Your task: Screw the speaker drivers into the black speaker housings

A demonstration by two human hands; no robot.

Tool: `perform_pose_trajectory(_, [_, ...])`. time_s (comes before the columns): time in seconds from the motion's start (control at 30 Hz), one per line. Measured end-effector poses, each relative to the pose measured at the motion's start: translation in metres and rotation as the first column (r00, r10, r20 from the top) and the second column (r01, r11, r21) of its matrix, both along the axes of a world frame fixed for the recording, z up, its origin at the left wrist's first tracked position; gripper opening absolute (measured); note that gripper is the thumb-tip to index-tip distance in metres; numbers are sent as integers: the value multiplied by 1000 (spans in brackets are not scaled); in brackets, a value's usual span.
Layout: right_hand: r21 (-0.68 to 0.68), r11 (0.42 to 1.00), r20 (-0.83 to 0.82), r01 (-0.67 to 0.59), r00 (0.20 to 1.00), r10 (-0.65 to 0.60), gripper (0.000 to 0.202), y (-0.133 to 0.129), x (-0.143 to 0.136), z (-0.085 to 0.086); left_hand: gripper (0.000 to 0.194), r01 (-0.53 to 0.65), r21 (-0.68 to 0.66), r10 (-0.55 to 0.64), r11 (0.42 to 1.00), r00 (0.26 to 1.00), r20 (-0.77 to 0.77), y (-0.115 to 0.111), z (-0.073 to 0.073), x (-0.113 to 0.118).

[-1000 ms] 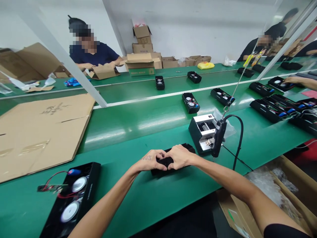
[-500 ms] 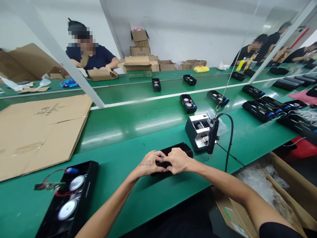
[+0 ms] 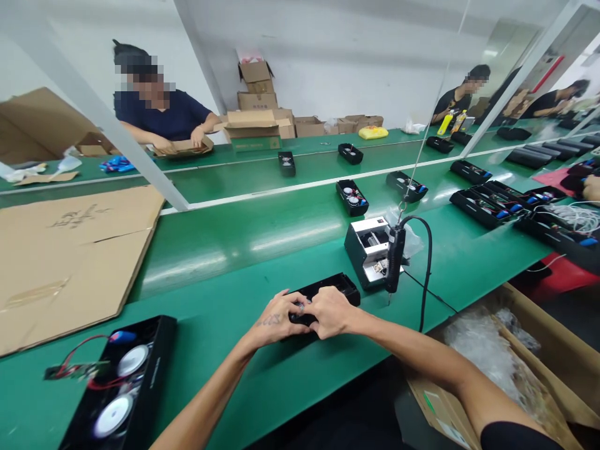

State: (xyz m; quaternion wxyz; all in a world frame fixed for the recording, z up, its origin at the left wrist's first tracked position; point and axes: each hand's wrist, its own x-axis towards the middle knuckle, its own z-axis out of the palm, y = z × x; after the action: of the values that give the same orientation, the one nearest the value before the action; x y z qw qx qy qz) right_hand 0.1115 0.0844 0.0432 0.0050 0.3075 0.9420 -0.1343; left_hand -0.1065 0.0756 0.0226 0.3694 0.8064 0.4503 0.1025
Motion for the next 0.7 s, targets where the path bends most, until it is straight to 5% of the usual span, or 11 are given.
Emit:
perform_pose_trajectory(0.2, [-19,1000,2,13,1000,-13,43,2,1,11,20,-13,-48,14,999,1000,19,3,7,-2])
perform_pose_trajectory(0.4, [-205,976,69,75,996,-62,43,43,-11,31,34,-10,-184,24,983,997,75,37,16,-11])
perform_pose_trajectory(0.7, [-243,966,59,89,995,-77,43,58,-15,30,34,-9,-245,35,969,994,100,48,20,-13])
